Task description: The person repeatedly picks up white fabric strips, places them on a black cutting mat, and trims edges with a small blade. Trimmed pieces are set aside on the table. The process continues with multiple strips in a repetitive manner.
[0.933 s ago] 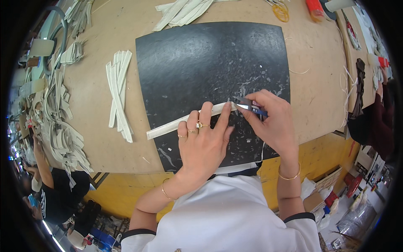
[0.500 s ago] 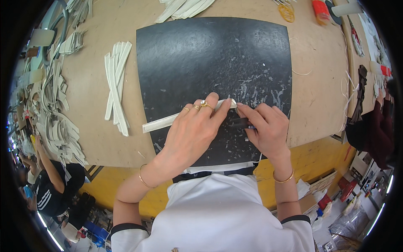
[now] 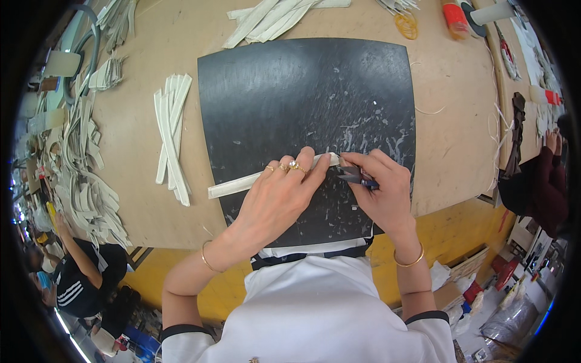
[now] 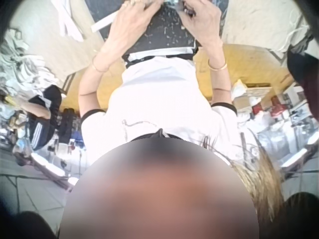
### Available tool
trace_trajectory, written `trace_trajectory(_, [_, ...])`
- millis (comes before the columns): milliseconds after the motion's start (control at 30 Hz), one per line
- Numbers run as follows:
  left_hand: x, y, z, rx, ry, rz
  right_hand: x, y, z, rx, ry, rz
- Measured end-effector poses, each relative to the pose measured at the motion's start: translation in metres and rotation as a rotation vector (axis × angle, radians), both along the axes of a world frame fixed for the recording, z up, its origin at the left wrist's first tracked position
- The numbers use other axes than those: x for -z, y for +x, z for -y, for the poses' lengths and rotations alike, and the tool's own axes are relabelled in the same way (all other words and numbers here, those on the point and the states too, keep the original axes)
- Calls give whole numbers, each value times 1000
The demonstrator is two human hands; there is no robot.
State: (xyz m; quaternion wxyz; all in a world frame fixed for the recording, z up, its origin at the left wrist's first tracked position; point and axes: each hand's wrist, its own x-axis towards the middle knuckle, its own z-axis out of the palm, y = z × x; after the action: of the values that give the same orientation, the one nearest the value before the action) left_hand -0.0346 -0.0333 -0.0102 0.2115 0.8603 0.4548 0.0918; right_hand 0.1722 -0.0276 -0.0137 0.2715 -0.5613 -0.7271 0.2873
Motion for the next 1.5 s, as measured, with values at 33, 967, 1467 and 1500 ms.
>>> trace_trajectory(33, [0, 0, 0, 2, 2, -2, -1, -1, -1, 28, -40, -37])
trace_trajectory(967, [4, -2, -3, 20, 41, 8, 4, 8, 11, -296, 343, 469])
trace_trajectory(1467, [5, -2, -6, 27, 33, -8, -10, 10, 8, -396, 168, 557])
trace_trajectory(1500, [4, -1, -7, 29, 39, -20, -11, 10, 10, -391, 163, 569])
